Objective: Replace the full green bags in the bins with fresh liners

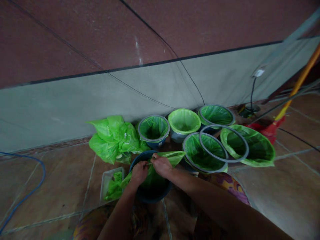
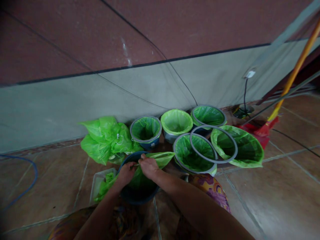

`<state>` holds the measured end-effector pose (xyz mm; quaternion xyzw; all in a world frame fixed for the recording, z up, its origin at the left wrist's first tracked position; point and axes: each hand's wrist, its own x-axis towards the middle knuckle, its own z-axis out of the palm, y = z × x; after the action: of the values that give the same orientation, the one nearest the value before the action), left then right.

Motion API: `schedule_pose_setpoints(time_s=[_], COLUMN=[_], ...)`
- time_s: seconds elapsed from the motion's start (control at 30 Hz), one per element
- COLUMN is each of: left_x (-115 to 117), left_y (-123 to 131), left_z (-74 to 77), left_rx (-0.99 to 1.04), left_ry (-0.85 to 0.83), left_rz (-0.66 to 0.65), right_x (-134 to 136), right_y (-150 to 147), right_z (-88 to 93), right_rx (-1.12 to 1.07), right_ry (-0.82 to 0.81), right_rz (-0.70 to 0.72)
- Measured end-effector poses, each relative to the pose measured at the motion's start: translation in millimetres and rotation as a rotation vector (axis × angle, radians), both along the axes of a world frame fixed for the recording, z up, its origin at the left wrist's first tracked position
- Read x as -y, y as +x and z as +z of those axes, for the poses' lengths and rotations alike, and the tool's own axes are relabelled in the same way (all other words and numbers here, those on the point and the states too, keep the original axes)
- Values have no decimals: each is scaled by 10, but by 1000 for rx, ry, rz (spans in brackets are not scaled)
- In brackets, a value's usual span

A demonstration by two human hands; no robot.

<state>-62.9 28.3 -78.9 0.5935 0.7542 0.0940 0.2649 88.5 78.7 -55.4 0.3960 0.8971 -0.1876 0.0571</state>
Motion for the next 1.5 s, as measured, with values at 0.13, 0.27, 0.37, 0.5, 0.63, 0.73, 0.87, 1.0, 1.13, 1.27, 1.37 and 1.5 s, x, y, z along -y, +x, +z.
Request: schedule_pose_setpoints(time_s=[0.13,0.27,0.37,0.5,0.63,0.73,0.87,1.0,1.13,1.27,1.37,1.5], left_x=[9,-4,-30,-35,9,35,28,-12,-53,-70,-75,-91], left_y=[9,38,54,1,-94,-74,102,194,111,82,127,168], left_z=[38,99,207,464,730,831,798,661,534,432,371,327], left_rx=[-43,-73,-18,214,431,573,565,457,579,902,971,897], left_ry=[20,23,26,193,354,382,314,322,378,408,379,395], left_rz=[24,33,31,25,-10,-65,-68,90,345,595,618,582], right_x=[4,-14,-58,-157,-248,-299,-374,-462,-531,-544,-551,-588], right_y=[12,42,46,47,97,116,49,70,277,386,338,271], right_z=[90,175,238,448,791,950,896,798,828,774,646,566], right_rx=[-51,-195,-445,-849,-1269,-1439,-1435,-1247,-817,-749,-895,-1023], right_ry=[54,38,-50,-342,-724,-845,-775,-603,-201,-169,-370,-388], right_rz=[26,-22,-109,-239,-237,-197,-322,-327,-355,-375,-453,-595])
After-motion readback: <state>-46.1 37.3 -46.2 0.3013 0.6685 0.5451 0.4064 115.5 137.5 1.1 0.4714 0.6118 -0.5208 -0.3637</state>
